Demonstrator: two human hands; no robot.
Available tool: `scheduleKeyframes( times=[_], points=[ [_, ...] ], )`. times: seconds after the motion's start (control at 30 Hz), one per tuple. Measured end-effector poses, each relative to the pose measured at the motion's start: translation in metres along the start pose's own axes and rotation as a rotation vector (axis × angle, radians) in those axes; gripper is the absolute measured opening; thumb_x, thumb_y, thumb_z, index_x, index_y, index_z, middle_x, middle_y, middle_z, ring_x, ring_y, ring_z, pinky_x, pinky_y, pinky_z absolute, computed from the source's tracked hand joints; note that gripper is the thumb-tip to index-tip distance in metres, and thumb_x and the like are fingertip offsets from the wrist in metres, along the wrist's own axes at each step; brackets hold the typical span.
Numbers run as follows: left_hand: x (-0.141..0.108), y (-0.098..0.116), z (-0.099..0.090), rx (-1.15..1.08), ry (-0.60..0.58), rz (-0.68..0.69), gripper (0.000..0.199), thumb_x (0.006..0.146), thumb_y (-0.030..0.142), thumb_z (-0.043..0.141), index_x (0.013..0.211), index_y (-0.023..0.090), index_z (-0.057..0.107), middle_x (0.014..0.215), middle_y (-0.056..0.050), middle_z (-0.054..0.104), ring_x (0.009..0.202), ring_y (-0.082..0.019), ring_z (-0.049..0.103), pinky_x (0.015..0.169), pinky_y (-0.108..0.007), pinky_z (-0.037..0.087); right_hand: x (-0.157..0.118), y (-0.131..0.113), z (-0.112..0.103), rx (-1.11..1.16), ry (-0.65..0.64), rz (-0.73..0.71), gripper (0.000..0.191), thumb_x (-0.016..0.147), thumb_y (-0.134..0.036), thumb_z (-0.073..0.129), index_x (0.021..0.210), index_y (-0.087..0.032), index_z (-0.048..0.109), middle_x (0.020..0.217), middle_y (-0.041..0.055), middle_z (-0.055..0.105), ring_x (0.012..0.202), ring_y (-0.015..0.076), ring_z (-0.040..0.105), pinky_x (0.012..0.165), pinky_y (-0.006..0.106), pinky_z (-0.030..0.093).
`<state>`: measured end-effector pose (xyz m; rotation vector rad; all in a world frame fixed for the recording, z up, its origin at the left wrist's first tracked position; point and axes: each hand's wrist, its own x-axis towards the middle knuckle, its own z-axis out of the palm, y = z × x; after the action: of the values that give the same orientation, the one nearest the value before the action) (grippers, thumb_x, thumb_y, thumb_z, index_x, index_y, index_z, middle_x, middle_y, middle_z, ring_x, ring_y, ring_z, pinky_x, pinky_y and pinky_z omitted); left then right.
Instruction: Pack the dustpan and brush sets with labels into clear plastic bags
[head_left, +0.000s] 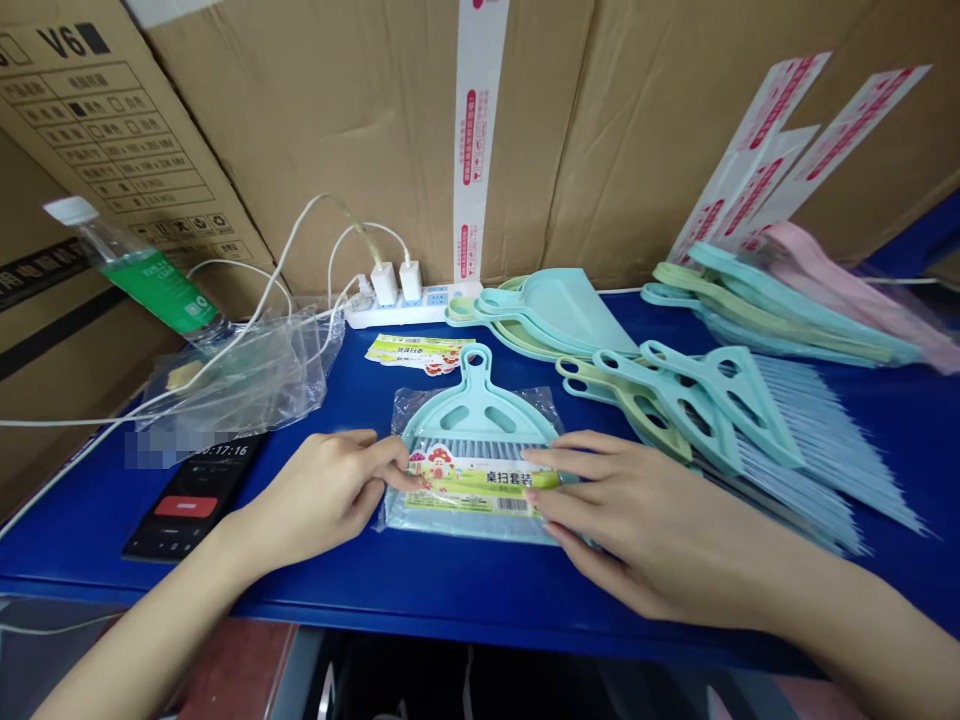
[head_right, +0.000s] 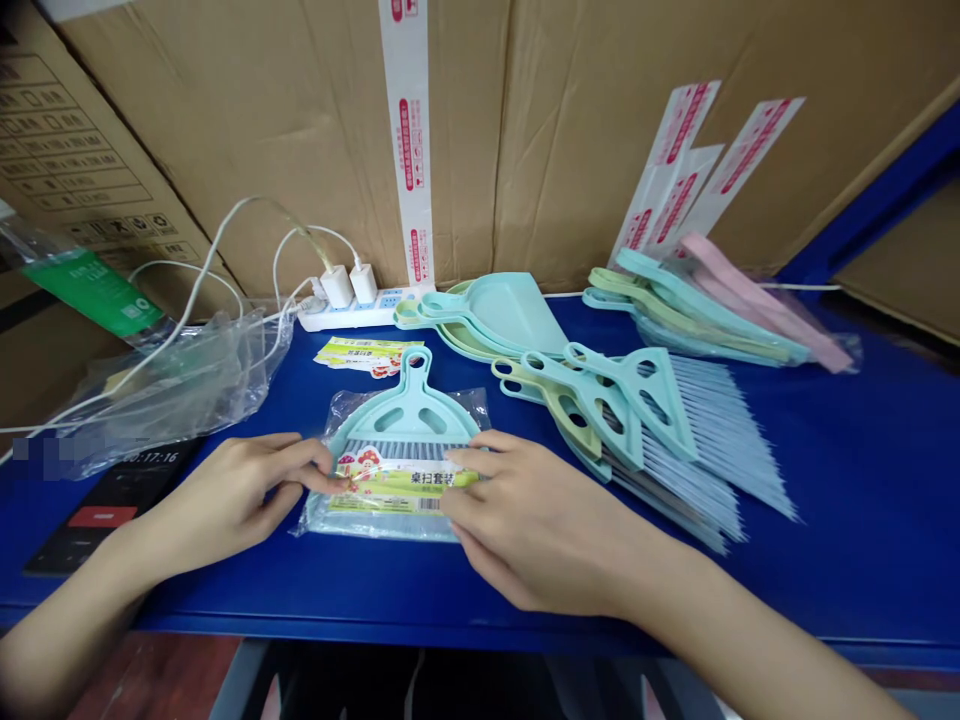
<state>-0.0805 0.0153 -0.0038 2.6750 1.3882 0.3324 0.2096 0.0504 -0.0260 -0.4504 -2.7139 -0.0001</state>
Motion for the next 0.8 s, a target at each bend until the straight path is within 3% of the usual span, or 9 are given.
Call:
scheduleKeyframes(
  times=[0.2,0.3,0.47,0.63,0.8],
  points=[
    [0.003,-0.007,-0.004,-0.092,-0.026,0.045,0.029,0.08,0.002,0.038,0.086,0.021,0.058,0.08,0.005,0.077,0.063,-0.012,0.066,0.056,-0.022,0.044,-0.001,-0.004,-0.01,-0.016,-0.057,0.085,0.019,0.091,-0.017,0.053,0.086,-0.02,0.07,0.081,0.0079,0.076,0.091,0.0236,0.07,0.088,0.039,0.049],
    [0.006,-0.01,-0.005,-0.129,-0.043,0.09,0.028,0.085,0.003,0.038,0.087,0.021,0.06,0.077,0.004,0.076,0.064,-0.011,0.066,0.056,-0.021,0.045,-0.003,-0.004,-0.014,-0.022,-0.072,0.111,0.019,0.091,-0.018,0.053,0.08,-0.021,0.068,0.079,0.0076,0.075,0.089,0.0242,0.069,0.085,0.039,0.049],
    [0.008,-0.013,-0.005,-0.212,-0.042,0.11,0.03,0.081,-0.001,0.038,0.086,0.022,0.057,0.082,0.006,0.079,0.062,-0.01,0.067,0.056,-0.02,0.045,-0.007,-0.003,-0.016,-0.026,-0.114,0.148,0.015,0.087,-0.017,0.058,0.075,-0.022,0.065,0.074,0.0054,0.072,0.09,0.0247,0.069,0.088,0.04,0.046],
    [0.011,-0.013,-0.005,-0.228,-0.017,0.096,0.031,0.079,-0.002,0.037,0.083,0.021,0.058,0.077,0.005,0.079,0.057,-0.01,0.065,0.056,-0.022,0.046,-0.01,-0.004,-0.013,-0.053,-0.091,0.169,0.013,0.084,-0.014,0.059,0.075,-0.022,0.063,0.073,0.0042,0.071,0.093,0.0254,0.069,0.09,0.04,0.046],
    [0.014,-0.011,-0.008,-0.197,0.013,0.182,0.04,0.08,-0.003,0.036,0.085,0.023,0.066,0.074,0.005,0.077,0.055,-0.01,0.063,0.054,-0.023,0.044,-0.012,-0.005,-0.011,-0.036,-0.056,0.183,0.014,0.08,-0.01,0.061,0.075,-0.023,0.061,0.068,0.0009,0.07,0.09,0.0236,0.07,0.086,0.038,0.048]
  ],
)
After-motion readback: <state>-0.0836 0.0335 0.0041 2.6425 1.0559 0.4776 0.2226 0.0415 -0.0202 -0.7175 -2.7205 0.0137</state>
